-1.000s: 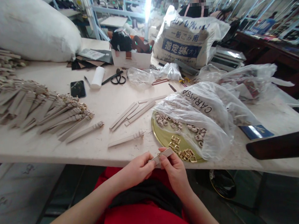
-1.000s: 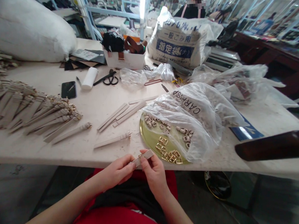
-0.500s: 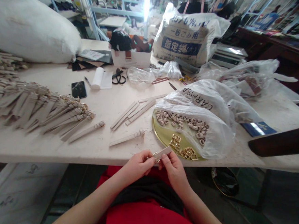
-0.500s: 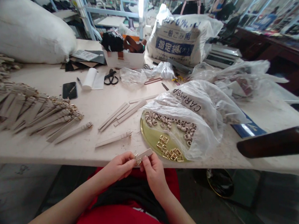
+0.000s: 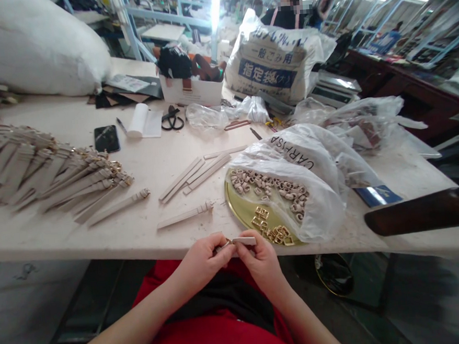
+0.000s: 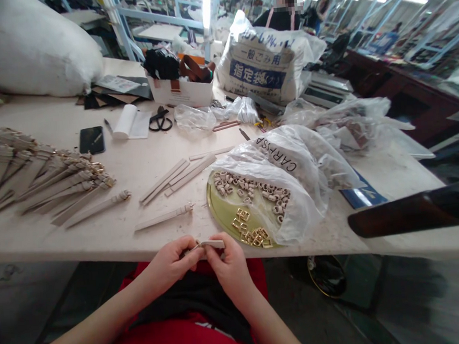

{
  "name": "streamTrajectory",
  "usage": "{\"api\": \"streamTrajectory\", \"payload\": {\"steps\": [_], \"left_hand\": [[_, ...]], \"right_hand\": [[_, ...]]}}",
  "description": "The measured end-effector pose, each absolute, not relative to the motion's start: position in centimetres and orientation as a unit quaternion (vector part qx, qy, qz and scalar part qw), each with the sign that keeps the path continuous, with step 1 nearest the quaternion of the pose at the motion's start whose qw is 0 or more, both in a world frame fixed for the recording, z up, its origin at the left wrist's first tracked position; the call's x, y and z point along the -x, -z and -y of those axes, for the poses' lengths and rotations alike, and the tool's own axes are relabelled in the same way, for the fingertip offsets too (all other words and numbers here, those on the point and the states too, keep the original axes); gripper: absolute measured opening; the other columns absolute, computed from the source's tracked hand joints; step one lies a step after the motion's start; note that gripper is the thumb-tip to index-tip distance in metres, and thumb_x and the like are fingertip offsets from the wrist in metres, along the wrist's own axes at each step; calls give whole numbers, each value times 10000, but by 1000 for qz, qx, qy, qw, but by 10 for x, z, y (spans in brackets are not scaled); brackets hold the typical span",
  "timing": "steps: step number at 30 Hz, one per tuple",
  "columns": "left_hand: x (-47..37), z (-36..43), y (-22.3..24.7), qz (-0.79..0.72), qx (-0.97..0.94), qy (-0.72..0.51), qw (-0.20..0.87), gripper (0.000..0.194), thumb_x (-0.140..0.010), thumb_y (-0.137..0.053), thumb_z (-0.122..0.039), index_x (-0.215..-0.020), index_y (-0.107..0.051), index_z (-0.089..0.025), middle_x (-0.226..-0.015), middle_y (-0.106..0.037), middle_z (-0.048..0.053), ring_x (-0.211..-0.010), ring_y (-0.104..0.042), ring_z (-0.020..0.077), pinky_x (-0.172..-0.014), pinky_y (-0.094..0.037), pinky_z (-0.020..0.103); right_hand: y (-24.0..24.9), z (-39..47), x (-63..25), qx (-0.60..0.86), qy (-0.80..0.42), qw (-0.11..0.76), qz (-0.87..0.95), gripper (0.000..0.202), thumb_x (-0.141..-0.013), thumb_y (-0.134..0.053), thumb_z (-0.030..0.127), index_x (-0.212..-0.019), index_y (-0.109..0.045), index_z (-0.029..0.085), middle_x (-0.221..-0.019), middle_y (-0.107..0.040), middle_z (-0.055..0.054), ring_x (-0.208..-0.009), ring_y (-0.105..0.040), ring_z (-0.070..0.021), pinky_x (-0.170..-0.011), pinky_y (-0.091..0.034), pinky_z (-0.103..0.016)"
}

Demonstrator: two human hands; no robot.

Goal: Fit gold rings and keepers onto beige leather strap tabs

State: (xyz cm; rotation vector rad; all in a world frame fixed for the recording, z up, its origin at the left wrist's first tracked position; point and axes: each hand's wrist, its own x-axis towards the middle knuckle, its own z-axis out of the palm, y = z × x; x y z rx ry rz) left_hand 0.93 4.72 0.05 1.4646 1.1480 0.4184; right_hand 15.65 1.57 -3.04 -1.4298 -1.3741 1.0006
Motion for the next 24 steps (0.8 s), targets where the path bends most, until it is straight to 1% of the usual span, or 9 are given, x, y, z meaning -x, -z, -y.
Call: {"api": "streamTrajectory", "payload": {"steps": [3,6,9,11,12,15,17,21,24], "left_hand": [[-10,-51,9,-474,-584,-212,624,259,-766,-483,-426,-755,-448,-170,-564,-503,-55,-439,-444,70,-442,-325,178],[-11,-54,15,-443,-589,-232,636,278,-777,-479,-391,-953,-458,-178,-596,-507,-65,-443,-456,69,-443,-343,173],[-12,-59,14,-451,-628,-200,602,249,-803,-440,-405,-830,-522,-171,-555,-493,-60,-439,-411,61,-440,-309,169],[-15,-62,12,-478,-633,-200,575,273,-807,-431,-419,-735,-515,-169,-526,-484,-62,-436,-388,62,-443,-290,175],[-17,-63,11,-488,-631,-207,566,274,-806,-432,-420,-724,-510,-171,-515,-478,-65,-438,-382,64,-450,-289,178],[-22,-63,11,-486,-630,-220,564,275,-801,-436,-422,-714,-507,-171,-512,-476,-67,-461,-387,72,-485,-303,185],[-23,-62,12,-484,-630,-218,567,287,-797,-437,-428,-699,-506,-168,-508,-474,-64,-479,-396,78,-506,-311,190],[-16,-65,8,-505,-617,-218,563,287,-790,-445,-430,-694,-503,-166,-490,-457,-64,-478,-386,81,-507,-309,192],[-13,-73,3,-527,-602,-250,545,286,-788,-450,-432,-692,-491,-166,-493,-448,-61,-460,-365,74,-479,-293,187]], "right_hand": [[23,-14,-159,541,-424,435,582,107,-826,-493,253,-764,-554,192,-679,-543,12,-623,-494,-123,-589,-386,-228],[14,-20,-174,508,-444,364,643,167,-846,-456,256,-757,-580,187,-716,-583,-3,-670,-529,-143,-625,-397,-245],[7,-46,-205,570,-361,322,664,197,-845,-457,316,-809,-597,181,-683,-587,-4,-634,-533,-153,-578,-392,-246],[6,-74,-226,618,-286,345,646,222,-858,-426,316,-841,-590,168,-729,-597,-28,-698,-543,-172,-637,-392,-264],[7,-89,-234,651,-206,329,652,201,-850,-438,292,-852,-598,169,-780,-612,-39,-747,-553,-178,-684,-391,-269],[17,-130,-243,713,-70,147,682,177,-829,-466,245,-839,-627,170,-890,-629,-83,-826,-567,-193,-736,-378,-277],[25,-147,-239,723,-55,98,682,140,-799,-509,225,-790,-632,158,-858,-632,-107,-809,-571,-205,-721,-375,-284],[32,-153,-232,719,-54,101,686,82,-767,-536,175,-771,-610,140,-842,-621,-122,-816,-552,-209,-724,-367,-291],[22,-137,-228,689,-145,199,682,79,-757,-561,229,-734,-572,155,-771,-593,-63,-733,-524,-176,-675,-369,-280]]}}
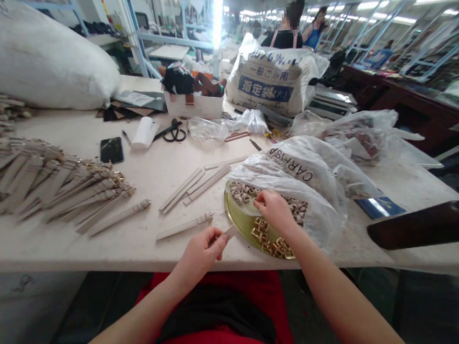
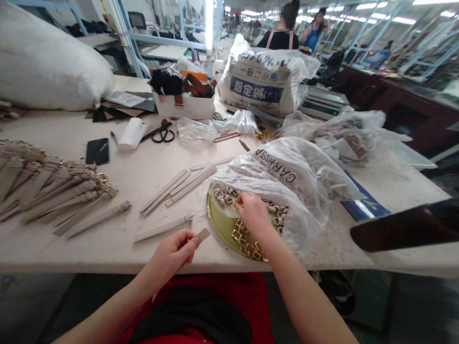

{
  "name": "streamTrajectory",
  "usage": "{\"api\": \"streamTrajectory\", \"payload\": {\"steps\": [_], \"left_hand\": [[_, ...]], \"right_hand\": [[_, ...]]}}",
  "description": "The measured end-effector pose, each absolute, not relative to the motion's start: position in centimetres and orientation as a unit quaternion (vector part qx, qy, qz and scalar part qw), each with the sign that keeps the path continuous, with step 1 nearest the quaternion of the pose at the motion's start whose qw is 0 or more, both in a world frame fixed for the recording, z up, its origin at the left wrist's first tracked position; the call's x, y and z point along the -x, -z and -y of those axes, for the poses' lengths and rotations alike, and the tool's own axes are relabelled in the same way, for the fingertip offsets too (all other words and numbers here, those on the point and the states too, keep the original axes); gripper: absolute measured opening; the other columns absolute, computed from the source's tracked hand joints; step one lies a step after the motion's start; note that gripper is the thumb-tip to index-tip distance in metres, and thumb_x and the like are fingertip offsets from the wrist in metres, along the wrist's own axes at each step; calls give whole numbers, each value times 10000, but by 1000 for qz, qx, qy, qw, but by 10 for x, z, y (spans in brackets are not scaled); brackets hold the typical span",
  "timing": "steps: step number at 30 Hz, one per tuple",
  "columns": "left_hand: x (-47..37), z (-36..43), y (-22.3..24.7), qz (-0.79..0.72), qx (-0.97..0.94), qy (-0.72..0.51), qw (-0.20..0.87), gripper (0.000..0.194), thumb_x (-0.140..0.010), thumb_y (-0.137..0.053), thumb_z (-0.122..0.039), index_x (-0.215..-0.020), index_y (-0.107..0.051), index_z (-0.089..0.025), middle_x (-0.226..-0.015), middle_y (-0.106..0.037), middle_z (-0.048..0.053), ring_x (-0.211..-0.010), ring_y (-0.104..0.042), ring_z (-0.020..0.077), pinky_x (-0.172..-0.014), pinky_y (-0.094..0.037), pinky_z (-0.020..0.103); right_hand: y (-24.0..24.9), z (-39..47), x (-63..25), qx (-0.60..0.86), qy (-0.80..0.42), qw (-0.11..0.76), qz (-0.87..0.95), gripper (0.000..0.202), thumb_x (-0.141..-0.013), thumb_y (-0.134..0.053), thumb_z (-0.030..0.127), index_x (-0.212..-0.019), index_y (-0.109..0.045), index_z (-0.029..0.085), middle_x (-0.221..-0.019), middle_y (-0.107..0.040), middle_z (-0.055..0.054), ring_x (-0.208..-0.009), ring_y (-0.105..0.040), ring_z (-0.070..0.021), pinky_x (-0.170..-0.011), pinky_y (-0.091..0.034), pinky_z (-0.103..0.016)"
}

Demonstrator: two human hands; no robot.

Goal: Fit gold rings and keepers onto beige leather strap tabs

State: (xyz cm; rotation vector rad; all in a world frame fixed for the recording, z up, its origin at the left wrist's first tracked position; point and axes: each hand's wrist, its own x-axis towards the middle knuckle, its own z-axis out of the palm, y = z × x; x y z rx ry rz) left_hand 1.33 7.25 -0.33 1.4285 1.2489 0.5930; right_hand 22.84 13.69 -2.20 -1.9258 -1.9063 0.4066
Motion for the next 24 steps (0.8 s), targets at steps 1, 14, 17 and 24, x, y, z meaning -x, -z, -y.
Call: {"api": "streamTrajectory", "payload": {"steps": [1,14,17,24], "left_hand": [[-14,-75,2,-530,-597,-265,541,287,-789,-449,-435,-700,-490,-166,-498,-449,-59,-456,-363,71,-471,-292,184],[-16,-68,3,-532,-601,-289,522,289,-811,-416,-408,-714,-518,-156,-532,-376,-60,-493,-330,68,-469,-273,181],[-12,-67,1,-525,-652,-252,485,269,-807,-416,-371,-679,-526,-162,-529,-369,-59,-498,-328,71,-478,-250,189],[-7,-70,-5,-491,-724,-168,454,253,-784,-427,-335,-623,-523,-165,-518,-412,-55,-499,-364,75,-484,-242,194]], "right_hand": [[18,-129,-225,665,-225,253,666,111,-752,-575,268,-725,-555,163,-720,-571,-31,-672,-505,-156,-632,-368,-267],[18,-68,-169,452,-662,501,327,255,-685,-676,385,-695,-528,178,-598,-535,43,-560,-475,-84,-596,-385,-227],[18,-64,-169,485,-618,492,375,235,-682,-675,370,-696,-541,178,-596,-538,39,-569,-491,-94,-600,-397,-236],[18,-52,-171,511,-548,458,479,218,-654,-682,340,-779,-586,189,-647,-550,25,-583,-490,-106,-556,-389,-232]]}}
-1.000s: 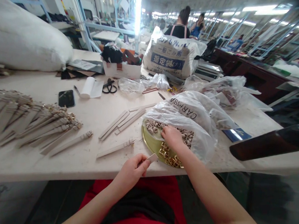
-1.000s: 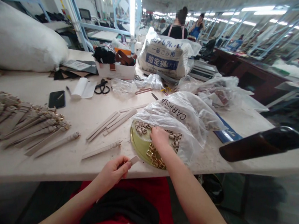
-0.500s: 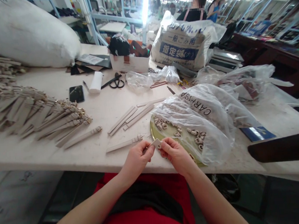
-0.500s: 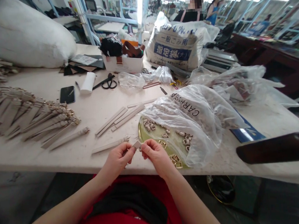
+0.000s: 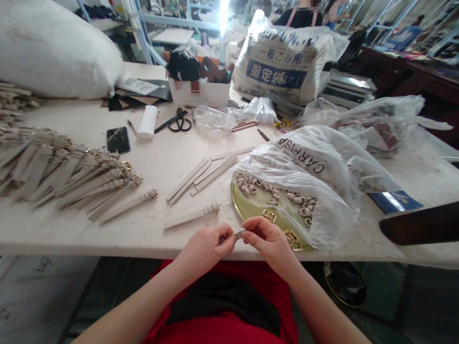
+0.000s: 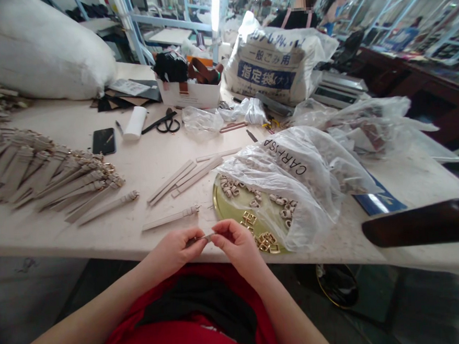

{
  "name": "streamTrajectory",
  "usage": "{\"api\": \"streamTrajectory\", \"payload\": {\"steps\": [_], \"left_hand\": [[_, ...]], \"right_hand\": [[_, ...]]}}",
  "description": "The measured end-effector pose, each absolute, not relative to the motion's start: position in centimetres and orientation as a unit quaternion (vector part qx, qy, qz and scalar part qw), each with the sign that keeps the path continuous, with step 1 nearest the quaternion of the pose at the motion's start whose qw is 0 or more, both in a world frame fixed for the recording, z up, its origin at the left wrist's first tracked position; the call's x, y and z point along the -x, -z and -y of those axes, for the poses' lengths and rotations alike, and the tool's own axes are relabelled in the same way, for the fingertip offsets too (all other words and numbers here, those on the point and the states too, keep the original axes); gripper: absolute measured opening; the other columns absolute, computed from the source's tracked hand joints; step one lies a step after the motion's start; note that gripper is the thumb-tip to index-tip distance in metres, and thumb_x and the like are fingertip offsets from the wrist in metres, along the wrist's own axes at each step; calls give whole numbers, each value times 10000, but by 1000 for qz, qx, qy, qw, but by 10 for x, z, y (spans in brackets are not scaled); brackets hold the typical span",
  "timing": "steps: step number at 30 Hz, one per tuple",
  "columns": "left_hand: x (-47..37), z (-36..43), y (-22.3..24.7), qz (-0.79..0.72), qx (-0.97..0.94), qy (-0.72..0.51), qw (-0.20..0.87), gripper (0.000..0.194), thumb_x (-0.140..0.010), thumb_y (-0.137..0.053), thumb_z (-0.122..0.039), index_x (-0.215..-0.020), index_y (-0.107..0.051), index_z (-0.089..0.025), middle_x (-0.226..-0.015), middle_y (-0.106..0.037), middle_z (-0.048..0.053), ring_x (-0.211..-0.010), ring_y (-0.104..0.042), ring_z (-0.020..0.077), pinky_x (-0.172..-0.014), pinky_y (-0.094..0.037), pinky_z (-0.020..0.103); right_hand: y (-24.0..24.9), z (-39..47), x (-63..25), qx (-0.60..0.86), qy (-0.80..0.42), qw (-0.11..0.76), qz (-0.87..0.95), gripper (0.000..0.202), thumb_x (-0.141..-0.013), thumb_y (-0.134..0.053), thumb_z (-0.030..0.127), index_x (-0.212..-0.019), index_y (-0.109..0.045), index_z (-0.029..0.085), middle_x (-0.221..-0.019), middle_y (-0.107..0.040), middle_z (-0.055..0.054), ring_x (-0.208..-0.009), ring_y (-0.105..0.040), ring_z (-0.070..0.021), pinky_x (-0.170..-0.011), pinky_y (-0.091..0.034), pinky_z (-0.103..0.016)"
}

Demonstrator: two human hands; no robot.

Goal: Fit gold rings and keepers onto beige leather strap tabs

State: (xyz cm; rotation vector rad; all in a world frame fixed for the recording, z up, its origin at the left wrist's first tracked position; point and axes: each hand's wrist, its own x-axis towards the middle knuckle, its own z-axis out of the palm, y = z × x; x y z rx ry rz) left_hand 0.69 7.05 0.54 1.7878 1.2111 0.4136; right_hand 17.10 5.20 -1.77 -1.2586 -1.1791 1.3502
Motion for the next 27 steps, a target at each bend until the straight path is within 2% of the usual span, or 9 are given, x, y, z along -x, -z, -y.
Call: {"api": "streamTrajectory", "payload": {"steps": [3,7,13,16,19,21,24,27], "left_hand": [[-8,-67,-7,-484,-708,-193,477,193,-782,-431,-306,-728,-549,-165,-588,-502,-38,-552,-431,90,-519,-299,192],[-7,-61,-6,-457,-656,-244,549,171,-784,-397,-191,-939,-467,-170,-698,-580,-19,-633,-519,101,-603,-381,202],[-6,-58,0,-467,-619,-276,569,108,-807,-401,-188,-915,-391,-180,-752,-625,1,-711,-587,122,-675,-429,244],[-6,-57,1,-473,-626,-269,559,105,-818,-404,-205,-919,-395,-181,-786,-633,9,-740,-596,126,-703,-435,255],[-8,-56,-1,-478,-639,-262,543,118,-816,-424,-227,-924,-409,-183,-809,-635,14,-763,-594,132,-724,-434,258],[-8,-55,-3,-485,-646,-253,532,128,-815,-433,-251,-923,-424,-183,-821,-639,17,-764,-594,135,-717,-432,252],[-8,-54,-3,-509,-656,-224,511,155,-811,-434,-281,-933,-434,-186,-763,-636,0,-671,-581,128,-639,-417,235],[-7,-54,0,-539,-666,-187,480,197,-790,-463,-311,-941,-442,-186,-700,-616,-12,-612,-557,130,-579,-390,227]], "right_hand": [[19,-51,-172,515,-559,419,497,203,-676,-664,341,-788,-615,179,-596,-542,31,-552,-470,-101,-531,-363,-226],[18,-48,-167,516,-598,443,424,242,-679,-660,380,-789,-594,174,-567,-553,39,-541,-496,-99,-571,-391,-237],[9,-37,-157,483,-616,469,409,250,-677,-672,406,-761,-590,186,-629,-583,25,-600,-538,-116,-623,-430,-256],[10,-34,-159,457,-621,498,397,334,-768,-543,497,-805,-626,176,-718,-607,-16,-635,-546,-129,-638,-441,-274],[18,-32,-161,449,-645,516,341,319,-798,-521,472,-768,-621,170,-703,-590,-7,-606,-514,-107,-614,-432,-250],[23,-31,-160,452,-669,496,318,221,-751,-620,396,-799,-606,181,-700,-578,15,-596,-490,-88,-595,-413,-218],[29,-30,-160,441,-728,432,298,280,-702,-676,385,-874,-591,181,-695,-569,21,-568,-464,-76,-547,-382,-194],[32,-29,-161,422,-771,397,264,286,-672,-703,381,-817,-583,165,-637,-548,30,-523,-440,-62,-513,-355,-179]]}}
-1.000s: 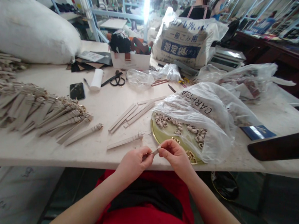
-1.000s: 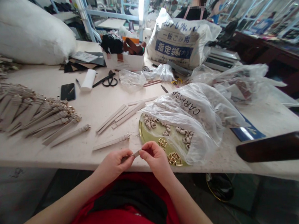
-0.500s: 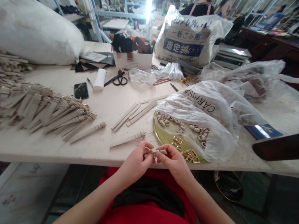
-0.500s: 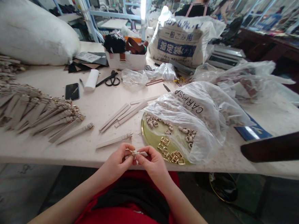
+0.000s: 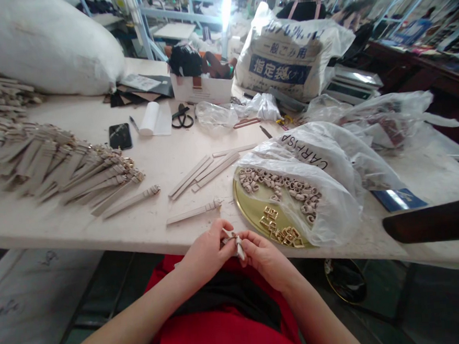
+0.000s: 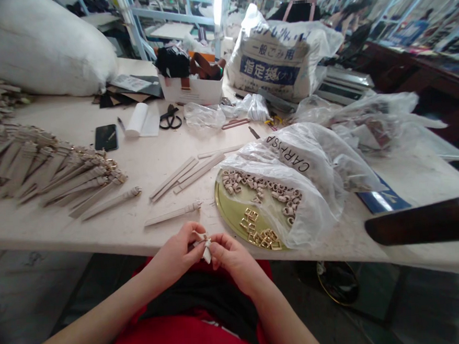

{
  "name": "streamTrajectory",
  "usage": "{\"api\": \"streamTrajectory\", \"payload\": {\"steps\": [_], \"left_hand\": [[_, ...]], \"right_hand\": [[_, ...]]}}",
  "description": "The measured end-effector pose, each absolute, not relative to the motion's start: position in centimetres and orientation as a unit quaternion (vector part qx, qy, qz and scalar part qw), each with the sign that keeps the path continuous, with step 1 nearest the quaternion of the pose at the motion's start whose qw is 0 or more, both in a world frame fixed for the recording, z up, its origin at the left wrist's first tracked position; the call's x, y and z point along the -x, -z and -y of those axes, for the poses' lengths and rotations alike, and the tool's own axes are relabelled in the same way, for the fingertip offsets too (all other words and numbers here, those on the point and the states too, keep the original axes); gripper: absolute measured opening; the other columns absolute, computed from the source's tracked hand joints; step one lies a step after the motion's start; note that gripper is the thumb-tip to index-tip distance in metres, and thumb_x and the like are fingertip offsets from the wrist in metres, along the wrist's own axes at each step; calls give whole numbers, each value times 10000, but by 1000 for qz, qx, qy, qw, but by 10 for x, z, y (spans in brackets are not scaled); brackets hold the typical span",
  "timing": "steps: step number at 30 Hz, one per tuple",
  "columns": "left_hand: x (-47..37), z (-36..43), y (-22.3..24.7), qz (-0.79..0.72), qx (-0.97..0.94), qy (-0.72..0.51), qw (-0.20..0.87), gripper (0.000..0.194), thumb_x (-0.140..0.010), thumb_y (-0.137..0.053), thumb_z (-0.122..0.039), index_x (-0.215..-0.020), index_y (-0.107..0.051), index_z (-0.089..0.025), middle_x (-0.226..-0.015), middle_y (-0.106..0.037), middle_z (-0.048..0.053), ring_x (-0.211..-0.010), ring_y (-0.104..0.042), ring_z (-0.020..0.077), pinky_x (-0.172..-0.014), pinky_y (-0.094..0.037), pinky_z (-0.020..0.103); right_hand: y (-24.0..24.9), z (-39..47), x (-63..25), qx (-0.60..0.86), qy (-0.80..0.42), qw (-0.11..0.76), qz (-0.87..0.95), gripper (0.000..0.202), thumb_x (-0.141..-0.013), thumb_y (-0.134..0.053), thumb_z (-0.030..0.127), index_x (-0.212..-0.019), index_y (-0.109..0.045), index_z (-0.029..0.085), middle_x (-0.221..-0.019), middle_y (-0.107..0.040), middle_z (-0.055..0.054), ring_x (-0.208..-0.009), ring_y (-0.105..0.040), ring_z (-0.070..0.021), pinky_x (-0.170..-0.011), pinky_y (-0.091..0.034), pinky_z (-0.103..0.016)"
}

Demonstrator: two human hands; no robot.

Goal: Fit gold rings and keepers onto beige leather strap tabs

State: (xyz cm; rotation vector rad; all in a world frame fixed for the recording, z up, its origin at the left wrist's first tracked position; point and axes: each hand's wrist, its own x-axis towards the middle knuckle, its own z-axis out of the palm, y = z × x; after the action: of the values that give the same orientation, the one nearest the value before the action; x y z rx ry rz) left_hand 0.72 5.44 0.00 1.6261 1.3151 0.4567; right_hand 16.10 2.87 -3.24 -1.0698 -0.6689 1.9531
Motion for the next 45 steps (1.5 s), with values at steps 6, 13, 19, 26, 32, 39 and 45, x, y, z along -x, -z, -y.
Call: {"api": "streamTrajectory", "payload": {"steps": [6,13,19,26,32,39,45], "left_hand": [[-7,-53,11,-538,-682,-161,468,204,-777,-477,-371,-851,-506,-183,-669,-588,-12,-615,-533,132,-565,-377,225],[1,-45,8,-514,-612,-179,574,230,-751,-511,-374,-833,-533,-160,-699,-599,-10,-603,-518,109,-539,-397,202],[-7,-44,0,-484,-577,-174,634,278,-739,-534,-347,-944,-534,-160,-772,-620,-7,-552,-511,85,-558,-419,208],[-7,-43,7,-453,-564,-161,671,285,-770,-488,-337,-957,-540,-128,-778,-628,27,-643,-561,112,-637,-448,224],[-5,-44,8,-478,-557,-137,665,291,-753,-493,-354,-915,-562,-123,-768,-639,39,-658,-581,131,-649,-452,236],[-15,-45,26,-473,-532,-158,684,247,-725,-525,-339,-858,-553,-133,-736,-635,31,-644,-583,137,-615,-451,232],[-4,-45,16,-456,-539,-120,698,263,-722,-539,-375,-820,-549,-130,-695,-614,9,-581,-560,108,-562,-428,201]], "right_hand": [[37,-24,-164,357,-827,378,213,245,-664,-717,304,-784,-556,164,-687,-550,21,-565,-466,-72,-547,-366,-186],[38,-25,-163,461,-694,476,282,284,-687,-671,367,-667,-461,177,-628,-493,44,-583,-448,-90,-591,-377,-216],[30,-22,-159,538,-597,472,363,351,-704,-640,410,-918,-463,197,-640,-481,59,-522,-450,-87,-514,-374,-216],[42,-15,-161,546,-581,442,411,269,-794,-529,424,-892,-468,181,-543,-441,70,-485,-419,-90,-491,-349,-219],[48,-10,-152,622,-425,449,480,234,-806,-511,399,-879,-488,178,-678,-507,16,-604,-481,-126,-554,-385,-246],[51,-9,-142,634,-419,476,442,223,-797,-512,399,-834,-472,183,-681,-488,22,-594,-473,-119,-559,-400,-243],[44,-8,-159,537,-583,411,451,224,-777,-551,383,-871,-466,199,-610,-457,54,-526,-462,-103,-496,-372,-218]]}}
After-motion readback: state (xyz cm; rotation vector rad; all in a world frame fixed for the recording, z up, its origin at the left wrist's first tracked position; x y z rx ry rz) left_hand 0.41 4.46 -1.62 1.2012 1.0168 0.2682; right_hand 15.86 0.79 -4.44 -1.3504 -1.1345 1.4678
